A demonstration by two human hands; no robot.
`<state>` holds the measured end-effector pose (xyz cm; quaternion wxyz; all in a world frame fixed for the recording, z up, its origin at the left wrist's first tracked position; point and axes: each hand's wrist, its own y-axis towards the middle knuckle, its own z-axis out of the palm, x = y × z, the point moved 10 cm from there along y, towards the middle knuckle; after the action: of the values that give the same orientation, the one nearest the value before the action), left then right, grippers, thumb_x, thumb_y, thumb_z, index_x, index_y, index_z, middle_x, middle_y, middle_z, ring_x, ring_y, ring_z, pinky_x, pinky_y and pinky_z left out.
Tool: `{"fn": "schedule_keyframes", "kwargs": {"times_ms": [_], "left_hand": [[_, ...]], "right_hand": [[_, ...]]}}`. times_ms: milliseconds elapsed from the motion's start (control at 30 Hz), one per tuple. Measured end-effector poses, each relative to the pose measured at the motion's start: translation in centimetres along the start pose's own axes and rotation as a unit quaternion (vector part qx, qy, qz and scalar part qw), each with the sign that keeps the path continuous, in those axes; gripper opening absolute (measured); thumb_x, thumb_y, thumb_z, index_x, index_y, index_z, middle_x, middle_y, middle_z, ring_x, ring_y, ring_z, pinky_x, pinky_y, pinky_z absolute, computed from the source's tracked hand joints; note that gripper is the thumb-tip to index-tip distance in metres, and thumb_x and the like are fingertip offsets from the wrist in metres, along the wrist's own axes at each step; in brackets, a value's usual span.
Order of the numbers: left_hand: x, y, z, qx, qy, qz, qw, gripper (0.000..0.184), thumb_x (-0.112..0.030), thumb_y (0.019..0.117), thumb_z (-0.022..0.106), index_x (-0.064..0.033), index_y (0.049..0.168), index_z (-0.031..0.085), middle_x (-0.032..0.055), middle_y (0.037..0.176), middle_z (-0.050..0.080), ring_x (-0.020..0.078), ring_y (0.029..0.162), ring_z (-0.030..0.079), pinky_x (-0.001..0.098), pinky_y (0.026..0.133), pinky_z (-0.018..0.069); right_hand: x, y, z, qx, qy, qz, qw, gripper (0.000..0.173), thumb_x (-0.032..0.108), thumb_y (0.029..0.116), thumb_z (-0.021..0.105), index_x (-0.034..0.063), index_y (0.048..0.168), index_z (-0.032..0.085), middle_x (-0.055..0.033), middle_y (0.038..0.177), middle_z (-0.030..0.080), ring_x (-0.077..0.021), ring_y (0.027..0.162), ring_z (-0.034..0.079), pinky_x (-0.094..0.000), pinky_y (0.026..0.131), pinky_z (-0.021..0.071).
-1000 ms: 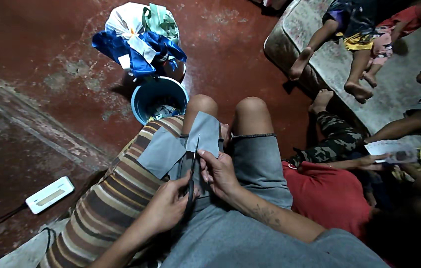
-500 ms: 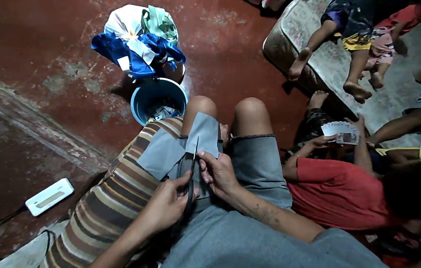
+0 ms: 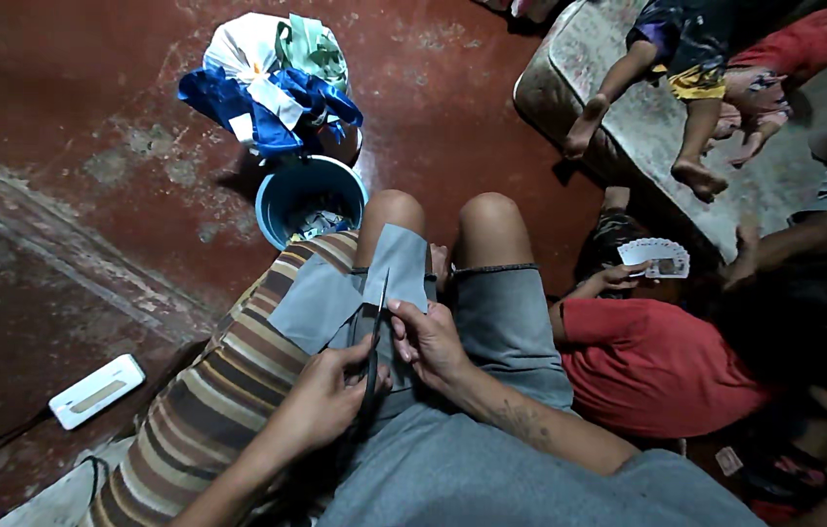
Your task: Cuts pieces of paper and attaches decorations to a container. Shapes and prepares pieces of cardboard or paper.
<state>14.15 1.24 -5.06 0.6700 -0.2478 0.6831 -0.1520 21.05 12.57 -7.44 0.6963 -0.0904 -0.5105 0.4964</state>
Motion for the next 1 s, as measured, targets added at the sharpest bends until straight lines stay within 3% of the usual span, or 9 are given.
{"fn": "schedule_keyframes", "kwargs": {"times_ms": [600,1000], "left_hand": [[-0.6,-0.2,-0.3,-0.008,0.023,0.016,1.0,0.056,-0.031,0.0983,0.067,-0.0091,0.148,0.053,-0.0034,0.108,0.076,0.0052,0.095,0.072,0.0271,0.088,0.0594],[-0.5,0.2,-0.4,0.003,-0.007,0.007,1.0,0.056,-0.025,0.0976,0.068,-0.0085,0.149,0.052,-0.0025,0.109,0.076,0.0081,0.097,0.073,0.028,0.09,0.0607]], "right_hand": [[0.1,-0.1,0.0,0.014,0.004,-0.019,1.0,0.011,0.004,0.1,0.059,-0.0044,0.094,0.059,-0.0072,0.061,0.059,-0.0063,0.042,0.049,-0.0183,0.039,0.0418],[0.0,0.0,-0.2,0.003,0.003,-0.013,1.0,0.01,0.003,0.1001,0.058,-0.0051,0.094,0.059,-0.0078,0.061,0.059,-0.0062,0.042,0.049,-0.0182,0.039,0.0413]]}}
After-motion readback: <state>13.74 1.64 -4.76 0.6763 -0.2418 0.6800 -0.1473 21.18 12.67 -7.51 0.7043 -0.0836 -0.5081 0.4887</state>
